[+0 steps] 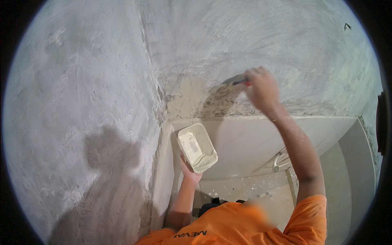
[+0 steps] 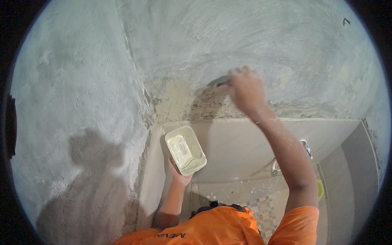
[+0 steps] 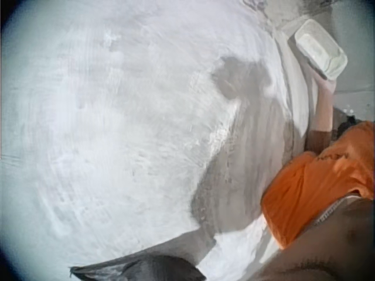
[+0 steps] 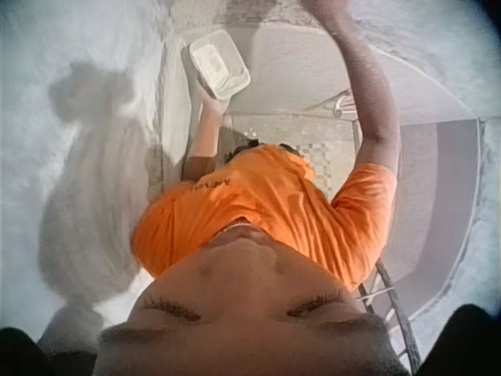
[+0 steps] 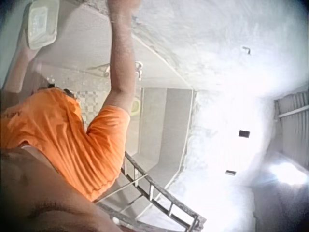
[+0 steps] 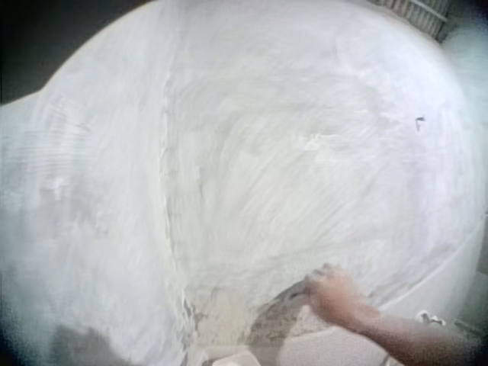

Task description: The person applies white putty to a wall using a putty knife, scraping the material from a small plastic container.

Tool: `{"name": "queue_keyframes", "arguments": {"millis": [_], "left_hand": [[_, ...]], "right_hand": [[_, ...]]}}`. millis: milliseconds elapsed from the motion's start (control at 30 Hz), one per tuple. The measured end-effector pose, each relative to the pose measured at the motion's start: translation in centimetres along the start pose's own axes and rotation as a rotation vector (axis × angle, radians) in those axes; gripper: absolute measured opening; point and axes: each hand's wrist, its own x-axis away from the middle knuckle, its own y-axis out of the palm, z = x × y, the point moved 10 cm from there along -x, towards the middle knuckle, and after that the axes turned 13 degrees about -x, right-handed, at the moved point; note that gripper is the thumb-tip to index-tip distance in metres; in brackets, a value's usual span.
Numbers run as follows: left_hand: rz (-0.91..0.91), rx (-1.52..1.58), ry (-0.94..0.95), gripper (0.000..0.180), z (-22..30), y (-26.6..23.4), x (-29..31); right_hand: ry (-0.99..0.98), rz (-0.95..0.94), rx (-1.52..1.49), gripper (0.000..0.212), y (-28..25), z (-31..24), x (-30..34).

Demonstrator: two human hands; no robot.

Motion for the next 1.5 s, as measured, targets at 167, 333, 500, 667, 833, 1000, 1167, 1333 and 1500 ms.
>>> {"name": "queue_keyframes", "arguments": {"millis": [167,333,500,667,833,1000,1167,1333,1500], "left_hand": [[0.048,0.037,-0.007,0.059,0.3,-1.0,0.7],[0.020,0.075,-0.027,0.059,-0.7,-0.3,0.7],[0.089,0.024,-0.081,0.058,-1.0,0.6,0.5],[0.089,-0.005,-0.070,0.059,0.3,0.7,0.5],[0.150,-0.115,0.128,0.061,4.3,-0.7,2.8],[0.199,-0.167,0.080,0.062,2.4,-1.3,1.3],[0.081,-0.024,-0.016,0.059,0.1,0.3,0.3],[0.026,-0.162,0.084,0.058,1.4,1.6,0.2],[0.079,-0.268,0.174,0.057,3.9,4.2,1.2]], "right_hand": [[0.267,0.177,-0.167,0.030,-6.9,6.8,1.7],[0.495,0.467,-0.560,0.034,-5.6,10.1,8.8],[0.365,0.311,-0.575,0.031,3.3,3.1,8.4],[0.255,0.157,-0.409,0.039,6.0,2.8,7.0],[0.561,0.209,-0.072,0.048,-2.9,17.6,11.6],[0.703,0.443,-0.007,0.058,-11.6,22.9,19.7],[0.902,0.500,-0.279,0.058,-5.6,21.6,23.4],[0.620,0.198,-0.634,0.045,3.7,5.0,13.7],[0.445,0.143,-0.518,0.048,7.1,2.1,9.7]]}}
